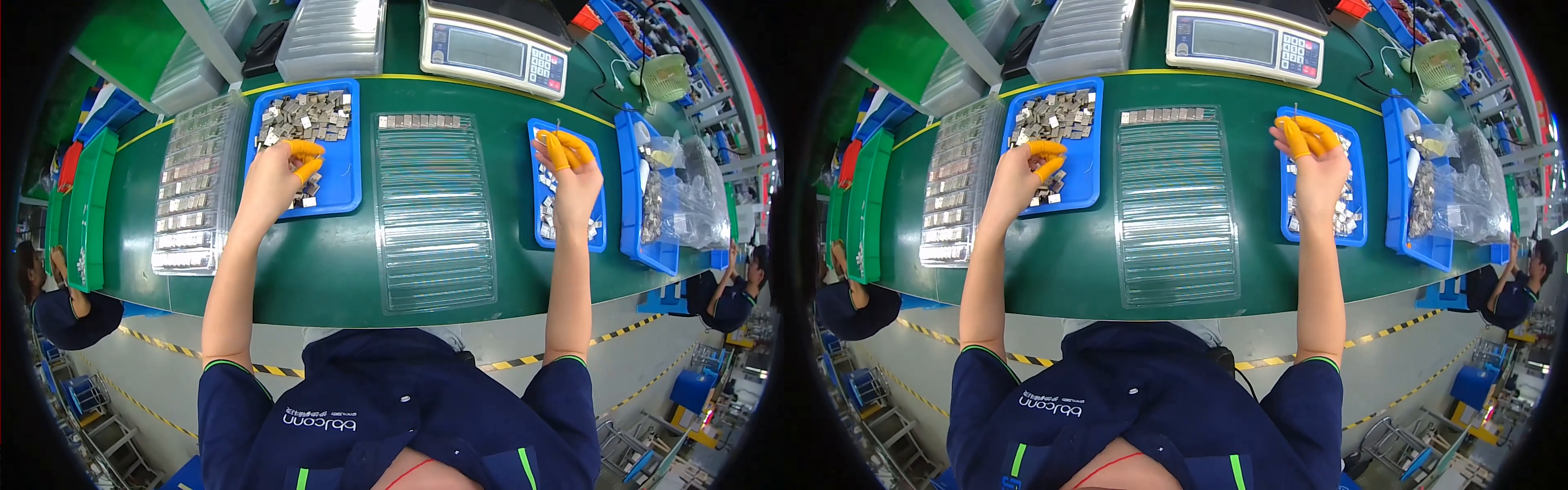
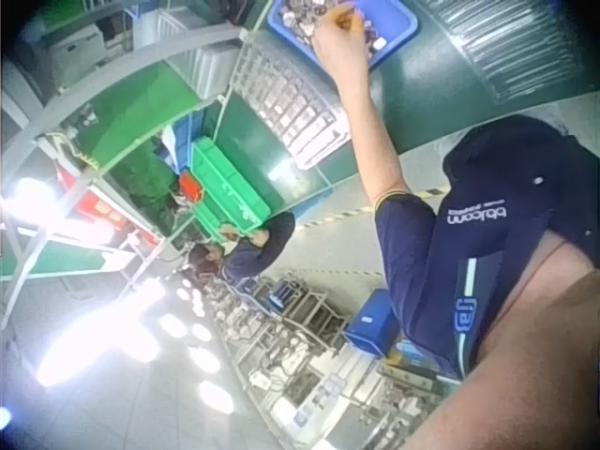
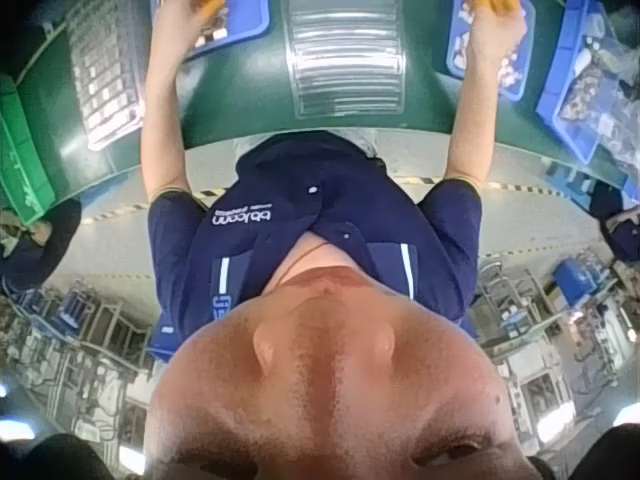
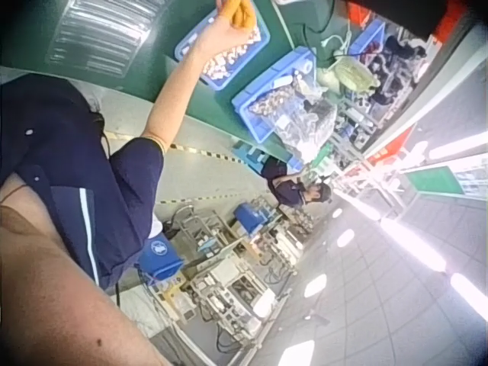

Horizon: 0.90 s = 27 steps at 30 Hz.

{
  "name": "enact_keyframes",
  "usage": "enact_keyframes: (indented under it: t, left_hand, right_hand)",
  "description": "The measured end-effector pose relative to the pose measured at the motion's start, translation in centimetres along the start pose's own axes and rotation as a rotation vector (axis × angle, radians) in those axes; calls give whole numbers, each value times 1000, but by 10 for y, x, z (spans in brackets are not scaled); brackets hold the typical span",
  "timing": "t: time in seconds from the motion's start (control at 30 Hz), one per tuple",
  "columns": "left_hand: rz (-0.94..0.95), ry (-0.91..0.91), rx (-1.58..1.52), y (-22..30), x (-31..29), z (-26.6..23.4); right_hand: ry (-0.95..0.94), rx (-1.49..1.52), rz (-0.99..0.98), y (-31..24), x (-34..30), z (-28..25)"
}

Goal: The person sorts small metal components from a blue tray into a green ridged tray by hand, wearing yellow finger cots.

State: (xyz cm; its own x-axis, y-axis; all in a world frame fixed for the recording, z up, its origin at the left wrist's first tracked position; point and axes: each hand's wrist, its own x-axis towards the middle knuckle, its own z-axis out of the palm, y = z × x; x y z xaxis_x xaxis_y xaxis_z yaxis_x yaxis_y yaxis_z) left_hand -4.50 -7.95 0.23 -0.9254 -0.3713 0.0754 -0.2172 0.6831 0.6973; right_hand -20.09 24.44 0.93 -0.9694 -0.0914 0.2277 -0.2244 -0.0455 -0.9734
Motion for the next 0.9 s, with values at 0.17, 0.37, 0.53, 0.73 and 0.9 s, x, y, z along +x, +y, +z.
enact_keyframes:
  t: [0.17,0.37,0.53,0.73,0.9]
  left_hand:
    - [-18,46,-175,-3,-7,4]
    - [8,236,-657,31,-29,34]
    - [-231,164,-1014,47,-41,43]
    - [-295,121,-1228,67,-55,68]
    - [-256,126,-1141,67,-56,73]
  right_hand:
    - [-162,187,326,-6,-16,27]
    - [-396,222,255,-15,-52,69]
    - [-467,205,241,-10,-62,78]
    - [-486,115,53,4,-73,81]
    - [-470,166,283,-1,-79,79]
